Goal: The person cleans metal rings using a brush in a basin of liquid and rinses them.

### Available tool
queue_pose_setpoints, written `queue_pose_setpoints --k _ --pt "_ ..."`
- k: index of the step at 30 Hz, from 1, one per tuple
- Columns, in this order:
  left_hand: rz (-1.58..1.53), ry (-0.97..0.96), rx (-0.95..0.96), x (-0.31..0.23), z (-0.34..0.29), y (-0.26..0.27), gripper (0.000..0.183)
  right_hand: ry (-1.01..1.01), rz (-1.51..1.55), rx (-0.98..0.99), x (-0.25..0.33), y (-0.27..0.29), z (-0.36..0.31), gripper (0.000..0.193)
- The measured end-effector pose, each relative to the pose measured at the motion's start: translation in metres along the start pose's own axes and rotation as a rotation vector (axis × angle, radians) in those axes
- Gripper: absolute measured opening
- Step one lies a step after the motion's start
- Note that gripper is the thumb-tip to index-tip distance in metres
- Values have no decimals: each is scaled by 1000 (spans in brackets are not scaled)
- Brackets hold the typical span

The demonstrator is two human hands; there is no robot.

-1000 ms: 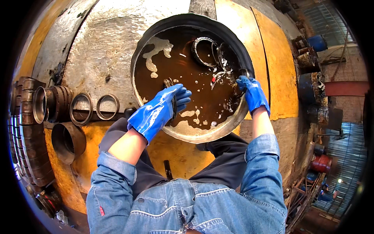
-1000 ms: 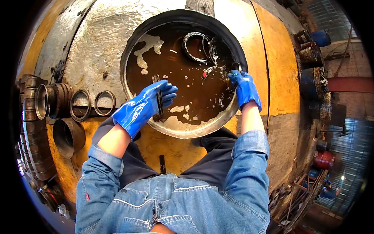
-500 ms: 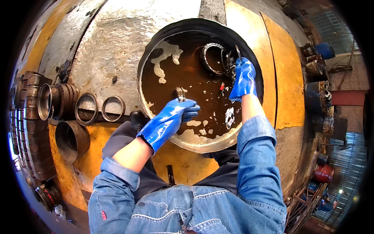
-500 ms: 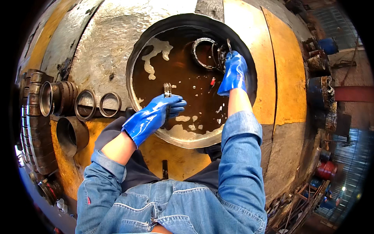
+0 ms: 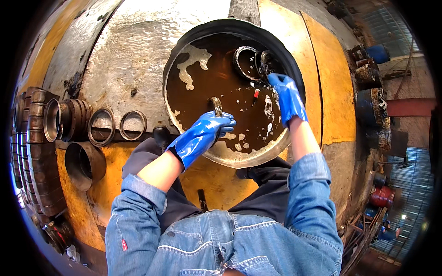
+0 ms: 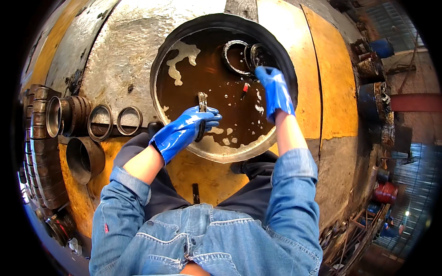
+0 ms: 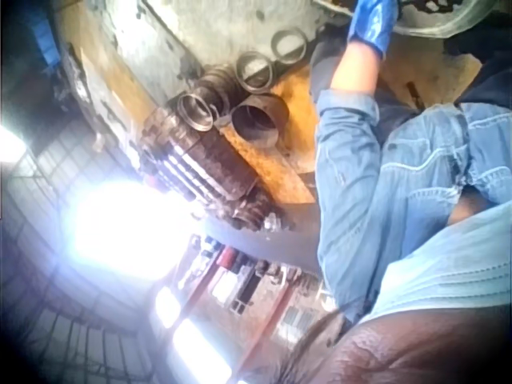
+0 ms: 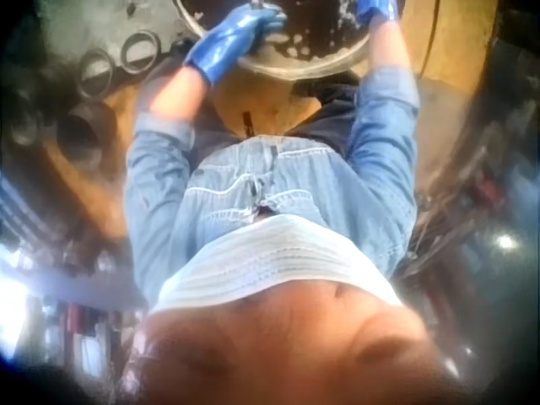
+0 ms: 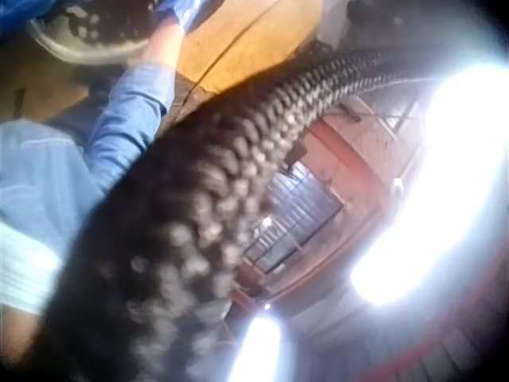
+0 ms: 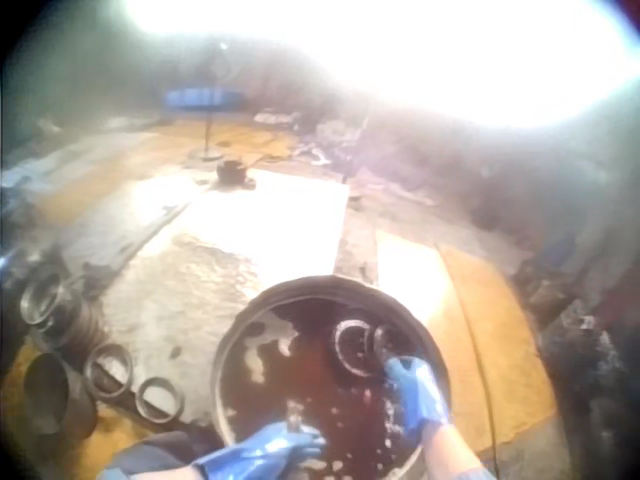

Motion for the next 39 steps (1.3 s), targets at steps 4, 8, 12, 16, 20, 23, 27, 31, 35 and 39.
queue_pose_setpoints --k 4,8,12,16,20,23,27,31,35,39 --pt "242 -64 84 10 -5 -12 30 -180 398 474 -7 -33 -69 63" --pt "505 -140 91 7 -42 -36 36 112 533 559 3 -77 -116 38" --pt "1181 -82 -133 -40 -70 -19 33 351 467 590 -1 -112 -114 34" --pt "378 -431 -21 -74 -74 13 33 -269 1050 488 -31 -133 -115 27" --pt "464 -498 -291 -88 -91 15 49 -324 775 671 -72 -125 -133 44" --pt "412 -459 -235 -82 -77 22 50 -211 1137 822 -37 -102 -138 51" --pt "415 -388 -179 -83 -63 28 53 -267 723 673 -15 -138 -102 47" --pt "307 -463 -161 -82 -65 30 51 15 679 585 -14 -145 -103 50" --pt "300 -468 -162 -83 -65 33 50 -76 413 814 -29 -123 -119 44" --pt "350 -461 -191 -86 -65 35 49 -141 318 749 -8 -136 -103 40"
Point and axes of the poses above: each hand's wrist, its own z-axis towards the middle knuckle, its own y-axis out of the back of the hand, x = y × z, the point moved 2 cm from there along z, towards the middle knuckle, and after that the axes turned 10 degrees about y, right-handed, at the moved point
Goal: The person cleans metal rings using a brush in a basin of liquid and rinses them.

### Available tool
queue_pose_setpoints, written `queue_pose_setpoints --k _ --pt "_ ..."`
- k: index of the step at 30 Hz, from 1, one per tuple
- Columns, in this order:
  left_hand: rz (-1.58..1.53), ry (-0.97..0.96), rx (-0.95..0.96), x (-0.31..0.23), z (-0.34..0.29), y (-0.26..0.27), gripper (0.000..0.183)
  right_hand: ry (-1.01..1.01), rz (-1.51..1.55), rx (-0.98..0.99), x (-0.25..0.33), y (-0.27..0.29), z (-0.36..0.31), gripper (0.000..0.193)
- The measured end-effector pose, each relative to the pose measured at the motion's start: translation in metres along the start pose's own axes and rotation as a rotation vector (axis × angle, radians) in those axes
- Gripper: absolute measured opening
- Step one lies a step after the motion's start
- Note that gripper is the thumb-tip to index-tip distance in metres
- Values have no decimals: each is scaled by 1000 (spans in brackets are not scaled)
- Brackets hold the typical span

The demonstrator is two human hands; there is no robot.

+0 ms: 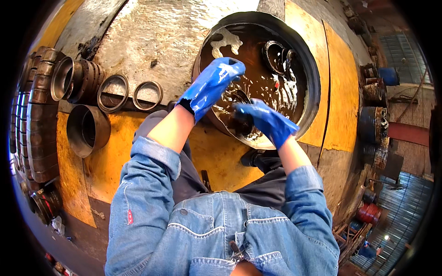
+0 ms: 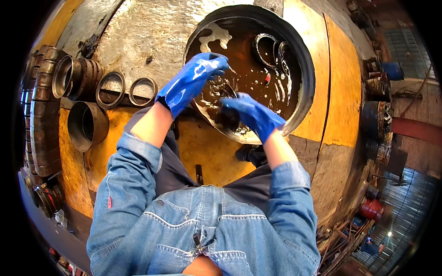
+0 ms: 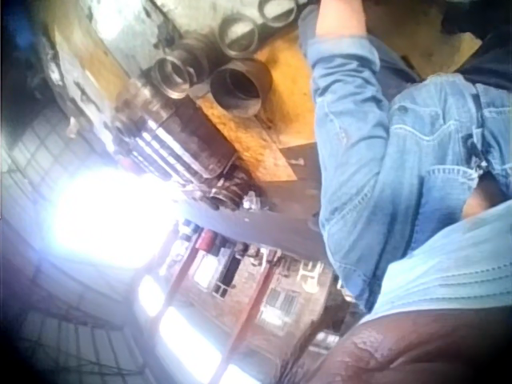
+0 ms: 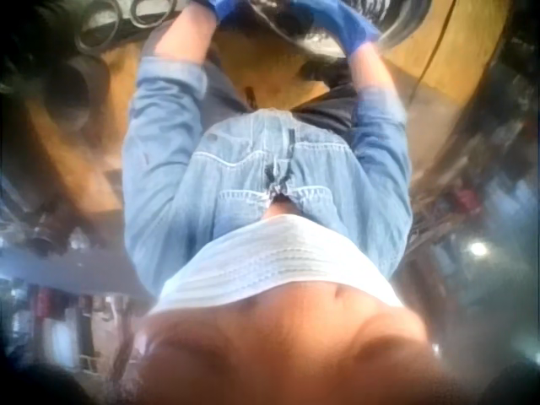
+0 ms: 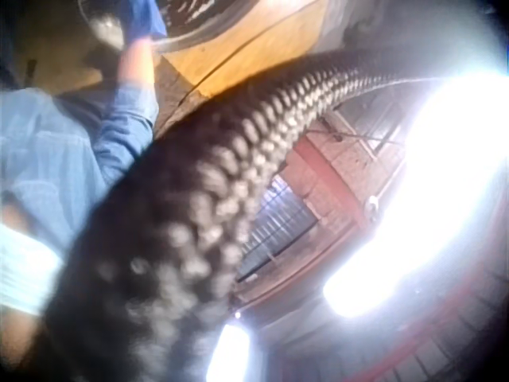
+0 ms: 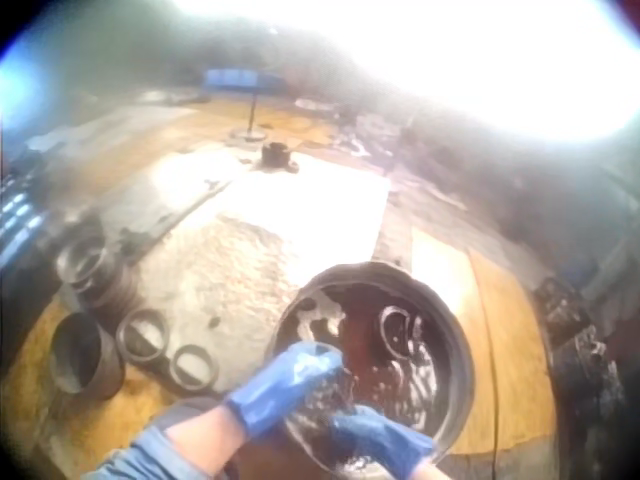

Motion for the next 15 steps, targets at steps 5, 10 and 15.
queue_pose_setpoints --k 5,10,15 --pt "-82 -31 5 -7 -7 -2 51 346 164 -83 18 -30 9 44" --pt "-72 -37 -30 -5 -3 -3 51 121 -22 9 -38 10 -19 42" --pt "-69 -77 -72 -4 -4 -9 51 -42 -201 9 -1 5 0 44"
Point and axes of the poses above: each hand's wrist, its own z-axis towards the middle knuckle, its own y-axis out of the back of the hand, x = y × z, the point moved 2 cm from there along z, towards the middle knuckle, and after that the axes turned 10 degrees about y, right-handed, at the moved point
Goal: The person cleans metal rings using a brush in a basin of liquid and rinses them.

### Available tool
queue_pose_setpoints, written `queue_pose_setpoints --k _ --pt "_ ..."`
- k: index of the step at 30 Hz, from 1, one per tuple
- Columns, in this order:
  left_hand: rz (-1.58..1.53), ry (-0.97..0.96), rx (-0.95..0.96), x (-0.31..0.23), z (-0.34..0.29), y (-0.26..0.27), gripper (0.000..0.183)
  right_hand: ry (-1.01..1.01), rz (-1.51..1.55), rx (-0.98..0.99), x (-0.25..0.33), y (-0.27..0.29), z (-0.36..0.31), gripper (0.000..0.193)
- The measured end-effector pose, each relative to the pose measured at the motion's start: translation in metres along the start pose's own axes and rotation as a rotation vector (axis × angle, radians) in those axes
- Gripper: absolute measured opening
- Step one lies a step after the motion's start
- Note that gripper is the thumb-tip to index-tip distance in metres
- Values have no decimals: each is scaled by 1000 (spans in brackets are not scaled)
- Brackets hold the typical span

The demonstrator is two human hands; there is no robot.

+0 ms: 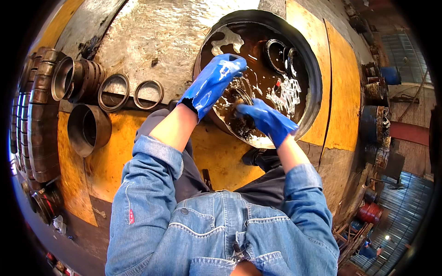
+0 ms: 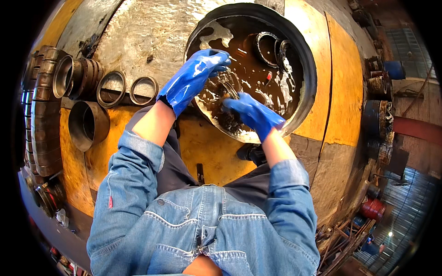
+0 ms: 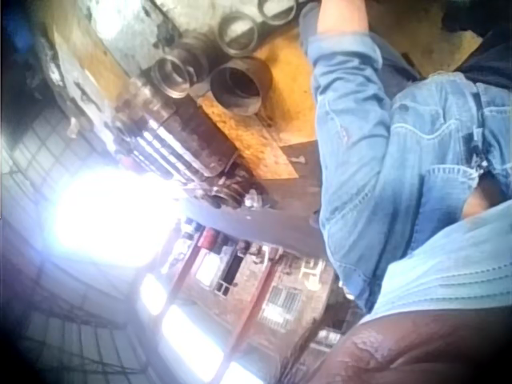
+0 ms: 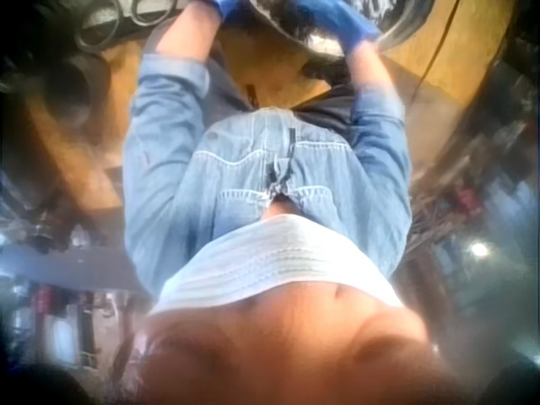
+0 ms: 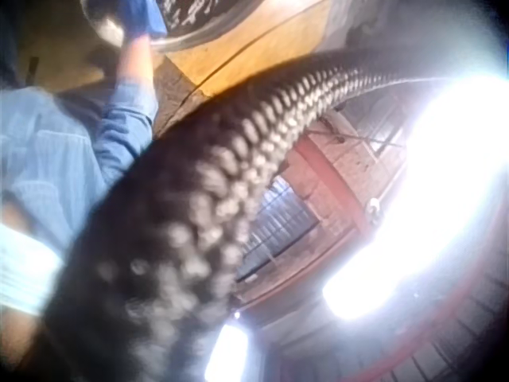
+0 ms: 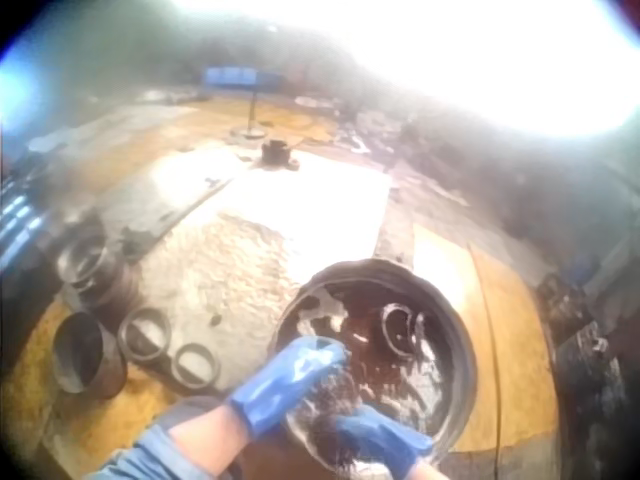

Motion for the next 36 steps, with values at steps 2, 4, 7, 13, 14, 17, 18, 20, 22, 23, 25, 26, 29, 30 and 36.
queue_pose_setpoints --k 2,4,7,13,14,17,18,20,22,23,25,26,29,30,36 --pt "-9 6 -5 1 2 1 49 141 78 -142 20 -20 11 51" --pt "-72 5 3 -2 -1 0 49 250 0 -315 33 -24 11 49" --pt "-14 32 39 -5 1 10 50 221 195 -197 8 -18 1 45" --pt "-25 41 35 0 -2 7 51 121 -246 -71 3 5 -14 54" --pt "-40 30 21 1 -1 4 49 250 -319 -126 12 4 -15 70" --pt "-37 33 96 1 4 5 49 176 111 -283 28 -21 17 43" --pt "-61 13 89 2 3 6 50 210 128 -254 24 -20 22 46" --pt "-75 -3 75 3 1 9 51 276 209 -244 8 -19 23 51" --pt "-50 5 69 1 -1 12 52 237 133 -95 -13 -5 4 48" --pt "-37 7 71 0 -1 12 53 240 152 11 -17 -4 -4 48" --pt "-49 23 91 1 3 11 53 66 11 41 -25 4 -11 51" --pt "-85 26 115 2 2 7 53 73 -57 18 -14 3 -9 57" --pt "-159 133 130 -4 -1 -1 62 179 -258 -62 5 -8 17 54" --pt "-158 168 143 -3 4 -1 65 229 -326 -95 8 -12 26 49" --pt "-50 196 119 -8 12 -9 74 241 131 -147 4 -7 7 48"
Point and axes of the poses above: each hand's wrist, its own z-axis towards the middle knuckle, its own y-axis out of the back of the hand, x = y × z, the point moved 2 cm from there along z, towards the middle knuckle, and after that the axes turned 10 degrees about y, right-handed, at the moved point
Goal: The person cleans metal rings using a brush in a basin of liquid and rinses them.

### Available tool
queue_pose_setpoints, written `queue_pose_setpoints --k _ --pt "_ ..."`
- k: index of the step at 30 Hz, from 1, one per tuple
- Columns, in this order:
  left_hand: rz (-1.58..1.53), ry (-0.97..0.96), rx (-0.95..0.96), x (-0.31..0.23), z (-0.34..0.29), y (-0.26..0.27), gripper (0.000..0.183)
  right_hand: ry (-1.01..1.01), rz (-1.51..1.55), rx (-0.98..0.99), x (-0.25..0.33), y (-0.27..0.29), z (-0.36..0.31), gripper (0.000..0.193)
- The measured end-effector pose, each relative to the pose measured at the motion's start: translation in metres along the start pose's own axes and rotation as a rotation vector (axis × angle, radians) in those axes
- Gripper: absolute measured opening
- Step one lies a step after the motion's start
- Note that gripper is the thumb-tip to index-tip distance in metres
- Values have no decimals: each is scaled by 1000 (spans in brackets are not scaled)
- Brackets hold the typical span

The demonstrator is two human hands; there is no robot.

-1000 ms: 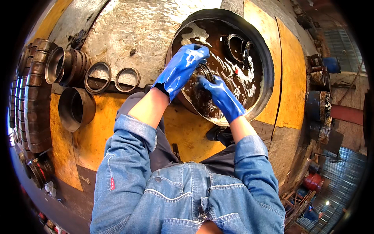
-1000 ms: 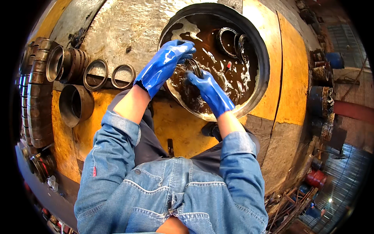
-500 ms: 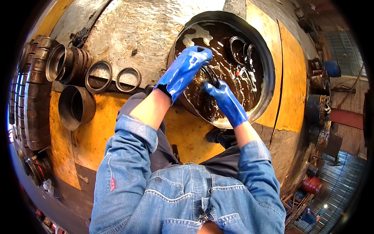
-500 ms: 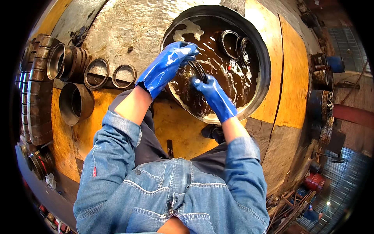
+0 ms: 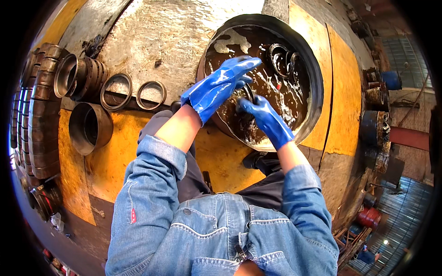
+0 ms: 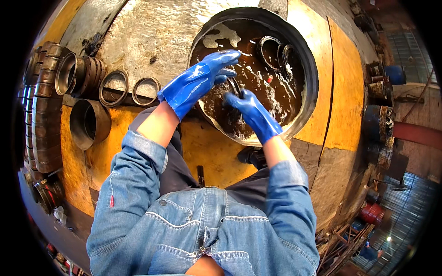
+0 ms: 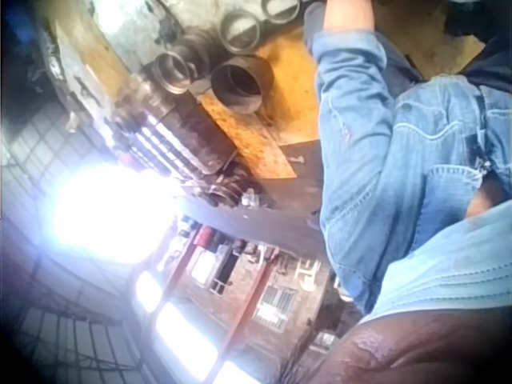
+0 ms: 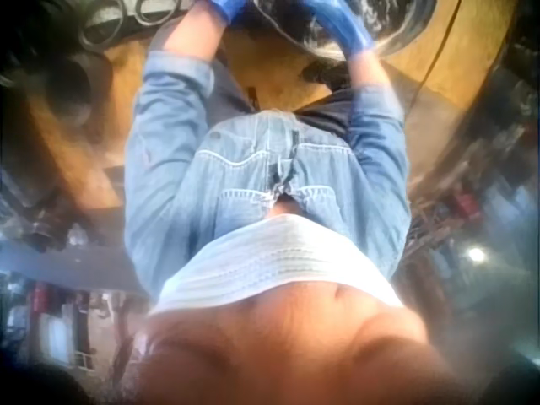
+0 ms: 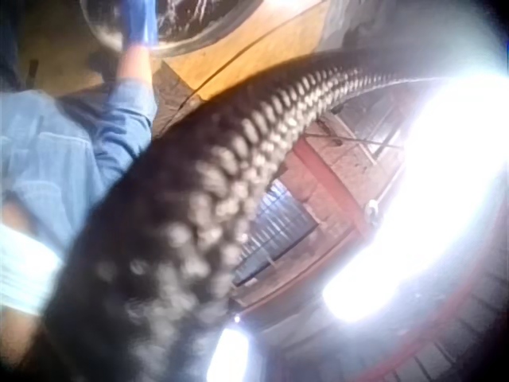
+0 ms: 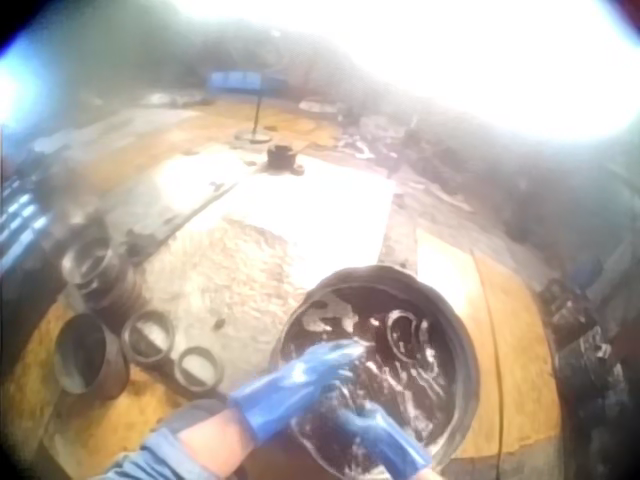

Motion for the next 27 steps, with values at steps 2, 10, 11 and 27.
queue_pose_setpoints --k 2,10,11,27 --pt "-69 -22 32 2 1 1 63 -104 -3 85 -29 14 -22 53" --pt "-195 -7 -117 0 6 5 46 398 -729 110 28 -5 -8 23" --pt "-202 -7 -119 1 5 6 46 304 -581 89 32 -8 -9 26" --pt "-187 -13 -102 4 -1 16 51 -50 72 -31 26 -26 8 40"
Point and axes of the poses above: each hand's wrist, its own z-axis towards the middle knuckle, its own y-axis out of the back of the hand, x = y × z, the point moved 2 cm from there along z, towards the middle knuckle, and after that the axes turned 10 degrees about y, right-handed, at the moved point
